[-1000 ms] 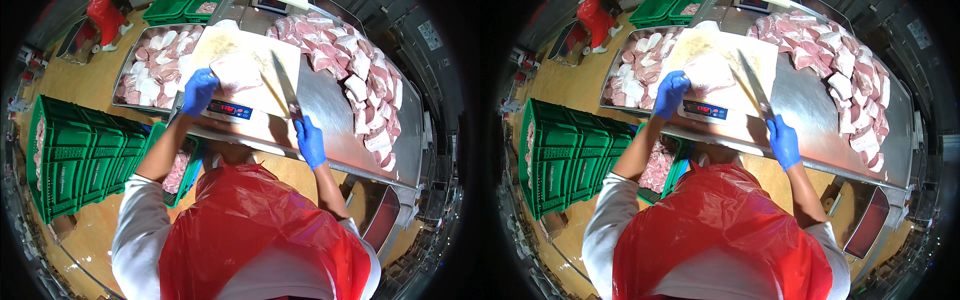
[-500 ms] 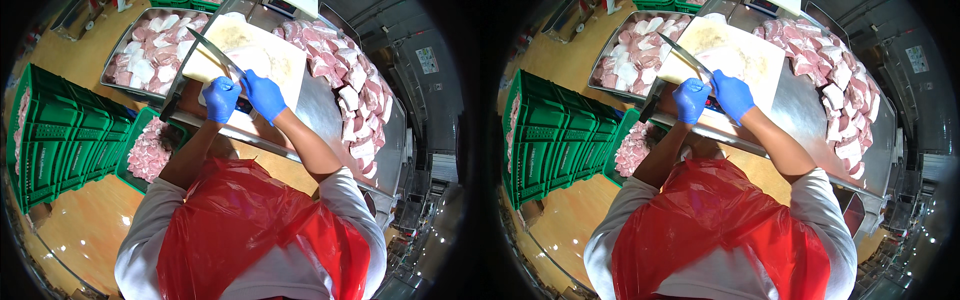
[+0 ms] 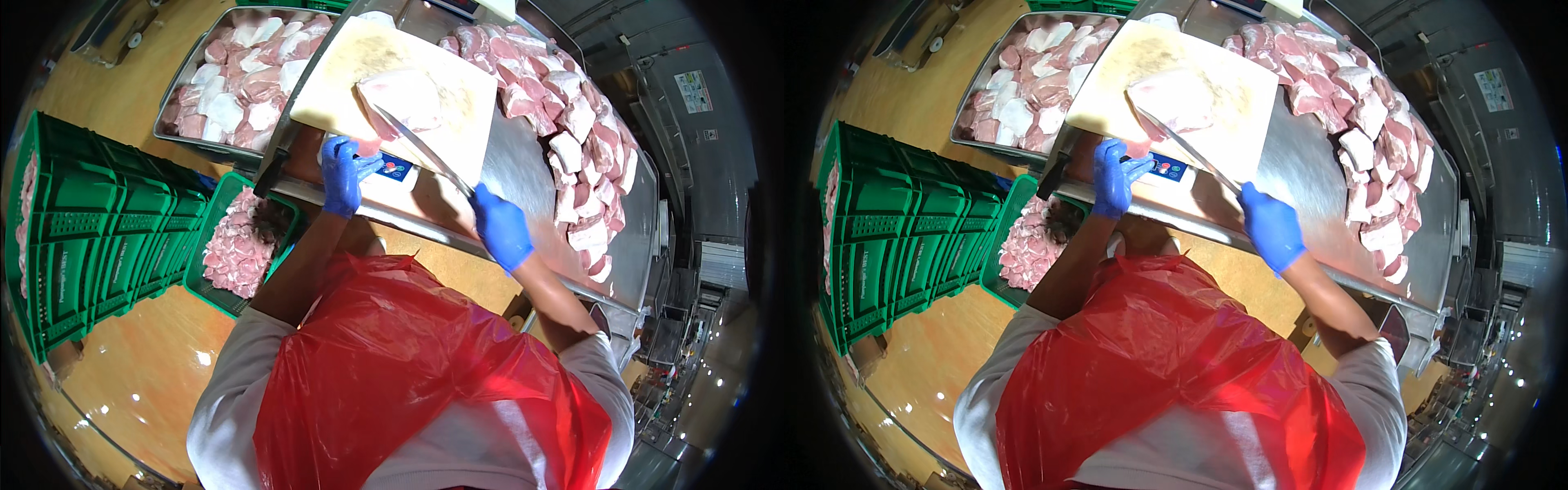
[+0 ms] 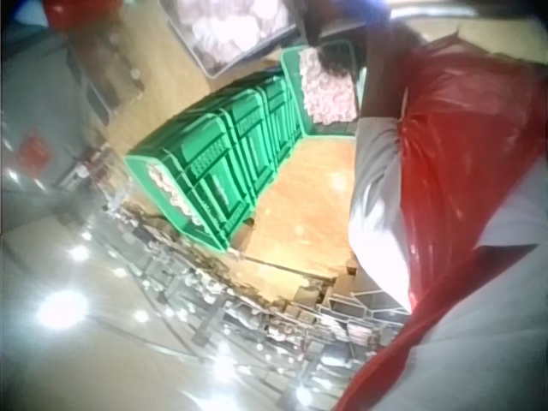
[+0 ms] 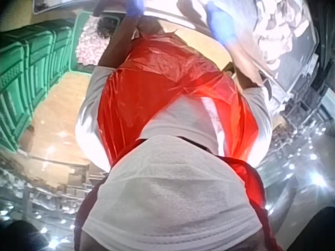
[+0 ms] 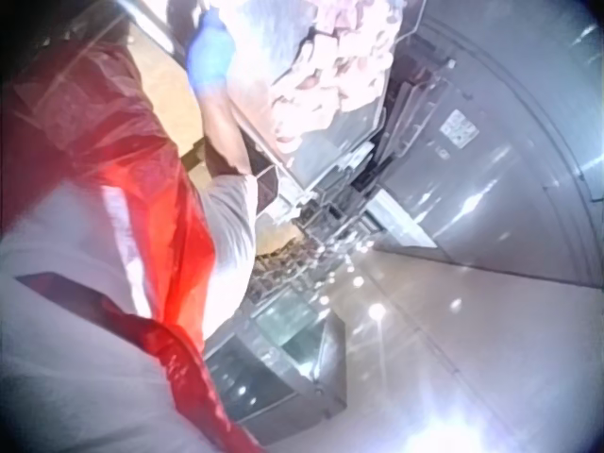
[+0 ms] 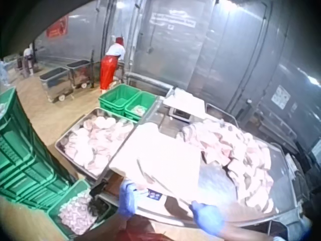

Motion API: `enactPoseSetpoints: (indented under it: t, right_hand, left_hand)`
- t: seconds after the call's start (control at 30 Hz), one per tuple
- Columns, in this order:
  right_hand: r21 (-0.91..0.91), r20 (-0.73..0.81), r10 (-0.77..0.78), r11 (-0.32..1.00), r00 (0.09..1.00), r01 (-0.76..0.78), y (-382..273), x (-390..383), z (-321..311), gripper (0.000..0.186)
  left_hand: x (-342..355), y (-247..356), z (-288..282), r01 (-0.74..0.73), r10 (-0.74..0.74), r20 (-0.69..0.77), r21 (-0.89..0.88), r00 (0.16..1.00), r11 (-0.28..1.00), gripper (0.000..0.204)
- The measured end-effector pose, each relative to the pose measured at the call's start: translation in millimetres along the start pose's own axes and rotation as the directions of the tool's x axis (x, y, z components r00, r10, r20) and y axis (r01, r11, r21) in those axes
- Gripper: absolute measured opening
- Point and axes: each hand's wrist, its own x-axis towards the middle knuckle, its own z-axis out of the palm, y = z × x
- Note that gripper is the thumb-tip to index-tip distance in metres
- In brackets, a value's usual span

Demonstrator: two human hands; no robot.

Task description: The person cuts pieces of raw pork on a cutting board using a knife. They repeatedly pick up meat, slice it into smaller portions, and place the cut pieces into a green crate. The process continues with multiple pieces of meat being handled one at a time.

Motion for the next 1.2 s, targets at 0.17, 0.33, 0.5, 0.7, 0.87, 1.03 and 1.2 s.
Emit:
enactPoseSetpoints:
  t: [0.17,0.33,0.5,0.7,0.87,1.03,1.2]
  right_hand:
    - [0.068,-0.033,-0.021,0.997,0.999,0.024,-57.2,83.1,21.4,0.018]
    - [0.033,0.134,-0.015,0.999,0.991,0.01,-38.6,78.0,24.3,0.026]
    - [-0.085,0.242,0.015,0.996,0.97,0.006,37.1,-12.2,-3.8,0.018]
    - [0.473,0.051,0.25,0.847,0.967,-0.244,38.8,-59.1,14.3,0.019]
    - [0.883,0.03,0.48,0.399,0.877,-0.249,2.1,-1.8,22.5,0.027]
    - [0.943,-0.013,0.528,0.289,0.849,-0.165,-0.3,10.6,-4.2,0.023]
    - [0.876,-0.034,0.544,0.42,0.839,-0.236,26.0,-14.5,14.9,0.022]
  left_hand:
    - [21.6,-15.2,-3.1,-0.158,0.143,0.069,0.387,0.987,0.908,0.013]
    - [9.5,-3.3,-7.7,-0.284,0.264,0.11,0.466,0.958,0.838,0.019]
    - [12.2,52.9,-99.1,-0.374,0.411,-0.009,0.394,0.912,0.84,0.024]
    - [-2.1,136.8,-196.0,0.044,0.404,0.181,0.871,0.896,-0.489,0.027]
    - [26.7,63.4,38.2,-0.811,0.265,0.937,0.332,0.226,-0.482,0.069]
    - [42.4,40.3,156.3,-0.508,-0.278,0.438,0.598,0.855,-0.62,0.088]
    - [88.5,72.7,136.4,-0.888,-0.759,0.614,-0.199,0.216,-0.414,0.061]
